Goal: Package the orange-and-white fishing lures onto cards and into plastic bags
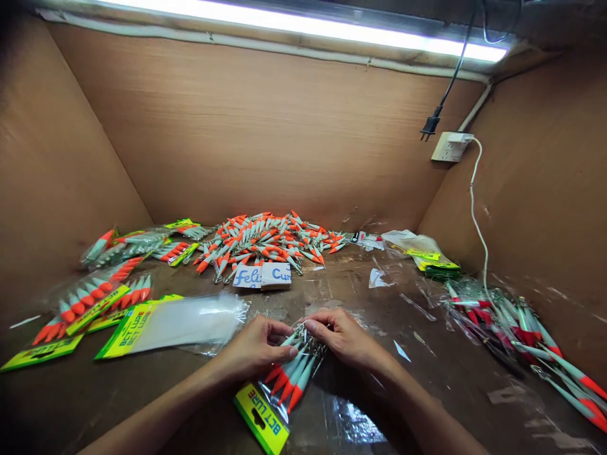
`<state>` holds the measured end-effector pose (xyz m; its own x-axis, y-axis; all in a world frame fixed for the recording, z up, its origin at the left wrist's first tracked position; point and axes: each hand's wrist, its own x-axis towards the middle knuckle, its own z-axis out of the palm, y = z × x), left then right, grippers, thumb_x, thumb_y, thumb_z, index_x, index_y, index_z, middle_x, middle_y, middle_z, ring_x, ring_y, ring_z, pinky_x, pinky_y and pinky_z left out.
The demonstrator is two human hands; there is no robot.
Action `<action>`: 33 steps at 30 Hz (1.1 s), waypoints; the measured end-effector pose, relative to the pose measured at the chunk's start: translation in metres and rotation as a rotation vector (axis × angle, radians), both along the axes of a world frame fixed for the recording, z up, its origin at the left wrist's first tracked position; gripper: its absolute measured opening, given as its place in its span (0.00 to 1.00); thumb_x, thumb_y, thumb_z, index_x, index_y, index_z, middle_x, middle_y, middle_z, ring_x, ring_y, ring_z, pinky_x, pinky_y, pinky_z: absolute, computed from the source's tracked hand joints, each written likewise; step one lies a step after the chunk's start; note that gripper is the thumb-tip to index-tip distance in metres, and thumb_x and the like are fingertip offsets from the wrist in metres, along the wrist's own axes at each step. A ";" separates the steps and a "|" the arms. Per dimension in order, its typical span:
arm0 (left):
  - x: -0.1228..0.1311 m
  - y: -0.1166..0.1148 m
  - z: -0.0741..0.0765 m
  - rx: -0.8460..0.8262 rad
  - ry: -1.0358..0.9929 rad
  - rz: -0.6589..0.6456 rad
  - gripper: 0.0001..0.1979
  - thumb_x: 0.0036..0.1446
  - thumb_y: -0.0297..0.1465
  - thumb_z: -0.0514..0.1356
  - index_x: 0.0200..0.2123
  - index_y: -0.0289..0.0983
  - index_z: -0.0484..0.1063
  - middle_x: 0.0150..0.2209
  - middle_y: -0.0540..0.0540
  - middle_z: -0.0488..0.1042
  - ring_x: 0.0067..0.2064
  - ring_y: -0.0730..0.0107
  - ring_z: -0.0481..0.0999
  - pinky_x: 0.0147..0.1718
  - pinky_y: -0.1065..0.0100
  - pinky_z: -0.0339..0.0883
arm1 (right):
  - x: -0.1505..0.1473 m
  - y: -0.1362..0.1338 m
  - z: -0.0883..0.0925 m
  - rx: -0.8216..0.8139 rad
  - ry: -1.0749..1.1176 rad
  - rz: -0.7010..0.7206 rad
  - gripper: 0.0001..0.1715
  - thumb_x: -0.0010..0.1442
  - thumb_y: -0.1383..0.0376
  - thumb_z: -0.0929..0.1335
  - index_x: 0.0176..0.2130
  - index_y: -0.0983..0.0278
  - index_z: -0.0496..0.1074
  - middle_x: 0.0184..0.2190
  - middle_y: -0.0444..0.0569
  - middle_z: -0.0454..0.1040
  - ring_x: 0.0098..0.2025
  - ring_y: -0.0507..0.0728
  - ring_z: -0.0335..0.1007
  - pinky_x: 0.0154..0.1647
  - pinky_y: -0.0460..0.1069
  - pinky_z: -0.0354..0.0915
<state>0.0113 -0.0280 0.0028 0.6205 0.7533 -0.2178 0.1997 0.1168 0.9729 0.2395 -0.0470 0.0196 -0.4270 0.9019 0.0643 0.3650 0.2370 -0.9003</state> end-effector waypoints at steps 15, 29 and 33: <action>-0.002 0.015 0.000 0.060 -0.325 0.231 0.27 0.50 0.40 0.72 0.50 0.33 0.73 0.40 0.39 0.81 0.39 0.57 0.80 0.40 0.64 0.71 | -0.021 0.001 -0.020 -0.180 0.330 -0.197 0.29 0.50 0.46 0.74 0.40 0.66 0.79 0.32 0.51 0.78 0.38 0.62 0.74 0.38 0.52 0.69; 0.002 0.007 -0.003 0.189 -0.166 0.175 0.24 0.49 0.50 0.69 0.29 0.32 0.77 0.28 0.45 0.77 0.31 0.64 0.75 0.31 0.70 0.65 | -0.032 0.002 -0.025 -0.097 0.394 -0.197 0.21 0.54 0.49 0.74 0.32 0.65 0.73 0.27 0.46 0.75 0.30 0.56 0.70 0.34 0.48 0.65; 0.004 0.011 -0.003 0.123 -0.289 0.182 0.26 0.44 0.48 0.72 0.37 0.33 0.77 0.34 0.43 0.80 0.36 0.60 0.78 0.36 0.67 0.68 | -0.030 0.004 -0.033 -0.078 0.409 -0.247 0.21 0.53 0.51 0.75 0.29 0.64 0.69 0.26 0.45 0.73 0.28 0.54 0.66 0.31 0.47 0.61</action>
